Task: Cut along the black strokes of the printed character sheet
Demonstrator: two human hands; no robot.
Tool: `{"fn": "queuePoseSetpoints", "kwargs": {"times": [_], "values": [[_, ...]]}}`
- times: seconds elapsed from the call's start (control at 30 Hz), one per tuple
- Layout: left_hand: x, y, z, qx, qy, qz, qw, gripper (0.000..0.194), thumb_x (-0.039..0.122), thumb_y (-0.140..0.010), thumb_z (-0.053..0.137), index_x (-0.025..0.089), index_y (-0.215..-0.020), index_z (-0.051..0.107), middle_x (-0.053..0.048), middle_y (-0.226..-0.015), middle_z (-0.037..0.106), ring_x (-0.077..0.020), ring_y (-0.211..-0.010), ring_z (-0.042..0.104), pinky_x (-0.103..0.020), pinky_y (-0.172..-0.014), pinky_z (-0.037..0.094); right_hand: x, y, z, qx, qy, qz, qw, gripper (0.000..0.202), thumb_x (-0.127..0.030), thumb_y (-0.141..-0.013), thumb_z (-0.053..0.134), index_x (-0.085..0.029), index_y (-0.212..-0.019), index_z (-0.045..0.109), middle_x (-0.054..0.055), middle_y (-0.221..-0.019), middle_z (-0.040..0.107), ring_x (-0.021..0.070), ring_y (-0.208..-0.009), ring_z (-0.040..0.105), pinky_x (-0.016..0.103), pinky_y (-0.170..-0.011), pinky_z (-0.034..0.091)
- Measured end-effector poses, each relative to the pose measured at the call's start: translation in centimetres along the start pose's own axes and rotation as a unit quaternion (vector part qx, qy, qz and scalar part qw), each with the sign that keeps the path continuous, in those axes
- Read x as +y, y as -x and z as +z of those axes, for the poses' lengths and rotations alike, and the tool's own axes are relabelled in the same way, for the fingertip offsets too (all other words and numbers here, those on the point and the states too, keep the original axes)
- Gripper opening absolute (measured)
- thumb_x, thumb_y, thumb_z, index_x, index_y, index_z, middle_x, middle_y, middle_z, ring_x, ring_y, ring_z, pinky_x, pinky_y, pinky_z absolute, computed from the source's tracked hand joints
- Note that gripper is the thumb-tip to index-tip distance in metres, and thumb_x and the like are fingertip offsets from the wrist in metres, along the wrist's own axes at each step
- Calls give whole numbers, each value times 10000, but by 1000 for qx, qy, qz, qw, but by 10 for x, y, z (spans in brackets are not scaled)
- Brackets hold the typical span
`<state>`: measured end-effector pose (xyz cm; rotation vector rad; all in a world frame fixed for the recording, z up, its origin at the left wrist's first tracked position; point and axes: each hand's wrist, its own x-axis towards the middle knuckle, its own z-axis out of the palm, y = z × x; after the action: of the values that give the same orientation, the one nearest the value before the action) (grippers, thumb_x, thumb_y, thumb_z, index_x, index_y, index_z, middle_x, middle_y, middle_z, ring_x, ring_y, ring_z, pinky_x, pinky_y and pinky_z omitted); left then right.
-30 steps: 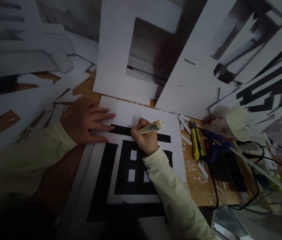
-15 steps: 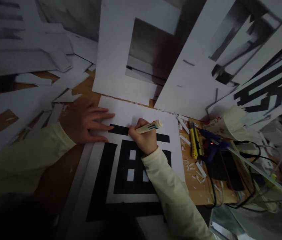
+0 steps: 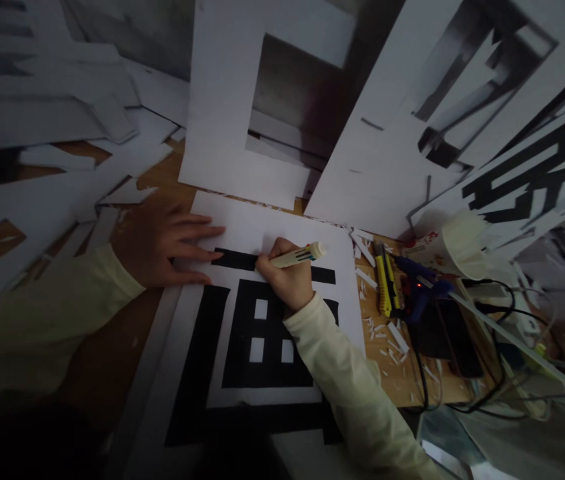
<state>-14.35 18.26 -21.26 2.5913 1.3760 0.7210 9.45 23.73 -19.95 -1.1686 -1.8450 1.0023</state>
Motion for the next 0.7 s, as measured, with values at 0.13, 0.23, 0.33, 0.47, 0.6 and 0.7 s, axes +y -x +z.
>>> {"fn": "queuePoseSetpoints", "kwargs": {"times": [0.13, 0.23, 0.33, 0.47, 0.6, 0.7], "values": [[1, -1, -2, -11, -3, -1, 1000, 352, 570, -788, 609, 308, -1002, 709, -56, -1313, 580, -309, -1225, 493, -540, -1043, 307, -1, 0, 0, 2, -11, -13, 1000, 281, -195, -636, 587, -226, -501, 343, -73, -467, 372, 78, -435, 338, 230, -428, 284], [1, -1, -3, -20, -6, -3, 1000, 338, 556, -802, 598, 310, -1008, 704, -46, -1317, 579, -303, -1233, 486, -539, -1044, 308, -1, 0, 0, 7, -11, -21, 1000, 284, -185, -629, 574, -228, -500, 325, -74, -473, 354, 77, -439, 327, 231, -429, 273], [2, -1, -3, -22, -2, -17, 1000, 335, 544, -796, 611, 300, -1007, 704, -46, -1318, 578, -291, -1246, 471, -527, -1052, 304, 1, 0, 0, 10, -15, -20, 1000, 286, -189, -626, 565, -229, -504, 310, -75, -482, 341, 77, -444, 322, 233, -434, 268], [3, -1, -3, -26, -1, -23, 999, 328, 544, -789, 620, 303, -991, 714, -45, -1317, 579, -296, -1234, 483, -535, -1064, 284, 4, 1, 0, 11, -11, -16, 1000, 273, -184, -628, 562, -227, -517, 317, -77, -490, 337, 76, -449, 319, 237, -445, 263], [2, -1, -2, -20, -10, -18, 1000, 312, 534, -801, 615, 311, -995, 714, -46, -1311, 583, -300, -1226, 498, -547, -1070, 267, 7, 2, -1, 1, -34, -20, 999, 289, -180, -638, 563, -231, -524, 303, -80, -492, 314, 75, -447, 294, 242, -443, 248], [1, -1, -2, -4, -10, 3, 1000, 306, 528, -810, 610, 309, -998, 712, -59, -1293, 596, -298, -1215, 514, -553, -1044, 296, 8, 2, 0, -6, -40, -14, 999, 298, -176, -645, 564, -231, -531, 294, -78, -502, 316, 75, -448, 306, 240, -441, 252]]}}
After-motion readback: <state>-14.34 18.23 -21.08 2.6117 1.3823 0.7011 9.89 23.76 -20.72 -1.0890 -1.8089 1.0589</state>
